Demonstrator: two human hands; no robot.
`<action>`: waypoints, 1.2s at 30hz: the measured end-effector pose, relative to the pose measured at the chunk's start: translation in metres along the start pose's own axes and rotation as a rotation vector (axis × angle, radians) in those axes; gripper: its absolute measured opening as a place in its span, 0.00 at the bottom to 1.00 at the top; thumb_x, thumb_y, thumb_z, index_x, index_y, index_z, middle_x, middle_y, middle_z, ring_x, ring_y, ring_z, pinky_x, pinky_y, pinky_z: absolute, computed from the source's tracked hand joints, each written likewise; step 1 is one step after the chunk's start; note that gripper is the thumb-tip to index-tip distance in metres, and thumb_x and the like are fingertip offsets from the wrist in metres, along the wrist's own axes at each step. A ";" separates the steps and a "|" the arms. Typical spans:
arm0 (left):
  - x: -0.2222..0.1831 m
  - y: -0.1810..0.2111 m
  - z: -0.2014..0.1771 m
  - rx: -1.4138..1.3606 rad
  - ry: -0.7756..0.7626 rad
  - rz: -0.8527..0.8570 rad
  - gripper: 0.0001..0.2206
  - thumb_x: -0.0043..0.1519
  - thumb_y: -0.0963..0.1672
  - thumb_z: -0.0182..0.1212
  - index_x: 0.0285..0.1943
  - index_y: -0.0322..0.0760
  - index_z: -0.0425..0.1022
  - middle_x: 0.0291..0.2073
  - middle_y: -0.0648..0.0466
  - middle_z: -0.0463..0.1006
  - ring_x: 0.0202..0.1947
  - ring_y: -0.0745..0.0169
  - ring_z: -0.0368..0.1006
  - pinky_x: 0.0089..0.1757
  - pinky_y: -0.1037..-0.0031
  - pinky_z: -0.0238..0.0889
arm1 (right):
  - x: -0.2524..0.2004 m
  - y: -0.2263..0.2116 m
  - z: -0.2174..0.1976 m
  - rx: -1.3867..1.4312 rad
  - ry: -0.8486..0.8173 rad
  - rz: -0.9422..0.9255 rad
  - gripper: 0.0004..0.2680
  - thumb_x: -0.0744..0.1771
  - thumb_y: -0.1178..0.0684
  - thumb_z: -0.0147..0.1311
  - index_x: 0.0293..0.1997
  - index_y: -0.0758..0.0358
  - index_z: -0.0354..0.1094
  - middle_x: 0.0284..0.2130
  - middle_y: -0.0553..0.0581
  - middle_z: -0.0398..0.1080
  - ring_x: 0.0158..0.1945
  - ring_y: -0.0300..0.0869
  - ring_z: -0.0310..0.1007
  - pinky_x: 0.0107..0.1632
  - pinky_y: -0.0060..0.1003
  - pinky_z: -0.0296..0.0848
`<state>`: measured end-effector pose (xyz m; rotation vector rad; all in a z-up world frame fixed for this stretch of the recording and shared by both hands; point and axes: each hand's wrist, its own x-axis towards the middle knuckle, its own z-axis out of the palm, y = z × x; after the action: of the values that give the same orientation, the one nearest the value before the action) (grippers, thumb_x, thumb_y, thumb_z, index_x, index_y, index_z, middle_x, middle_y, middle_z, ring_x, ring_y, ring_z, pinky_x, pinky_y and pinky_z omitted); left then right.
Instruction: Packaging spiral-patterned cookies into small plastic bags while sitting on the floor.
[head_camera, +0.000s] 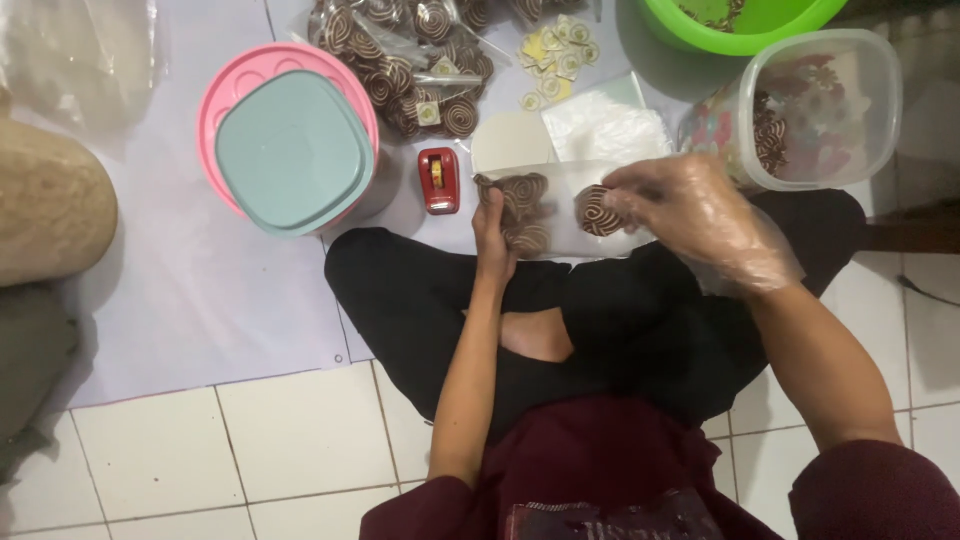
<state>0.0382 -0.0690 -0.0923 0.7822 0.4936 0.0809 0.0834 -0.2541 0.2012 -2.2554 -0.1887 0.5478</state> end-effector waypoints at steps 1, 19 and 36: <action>-0.004 0.004 0.006 -0.003 -0.004 -0.013 0.20 0.68 0.53 0.61 0.60 0.36 0.73 0.47 0.44 0.82 0.47 0.53 0.80 0.48 0.59 0.77 | 0.007 0.002 0.005 -0.065 -0.062 -0.022 0.09 0.65 0.56 0.62 0.50 0.60 0.79 0.29 0.64 0.80 0.34 0.49 0.82 0.42 0.44 0.77; -0.009 0.017 0.019 -0.015 -0.027 -0.094 0.23 0.67 0.54 0.64 0.57 0.31 0.72 0.47 0.42 0.81 0.47 0.52 0.79 0.47 0.62 0.76 | 0.031 -0.015 0.039 0.001 -0.163 -0.174 0.04 0.68 0.63 0.59 0.45 0.74 0.76 0.36 0.75 0.77 0.38 0.61 0.81 0.44 0.54 0.80; -0.021 0.045 0.036 0.118 0.047 -0.012 0.29 0.65 0.52 0.67 0.68 0.30 0.67 0.57 0.41 0.75 0.58 0.48 0.71 0.56 0.57 0.69 | 0.048 0.125 0.169 1.233 -0.054 -0.133 0.40 0.59 0.64 0.65 0.77 0.66 0.38 0.69 0.75 0.53 0.66 0.64 0.62 0.70 0.55 0.66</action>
<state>0.0414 -0.0660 -0.0311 0.8944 0.5512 0.0591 0.0462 -0.2102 -0.0066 -1.0230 -0.0028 0.4570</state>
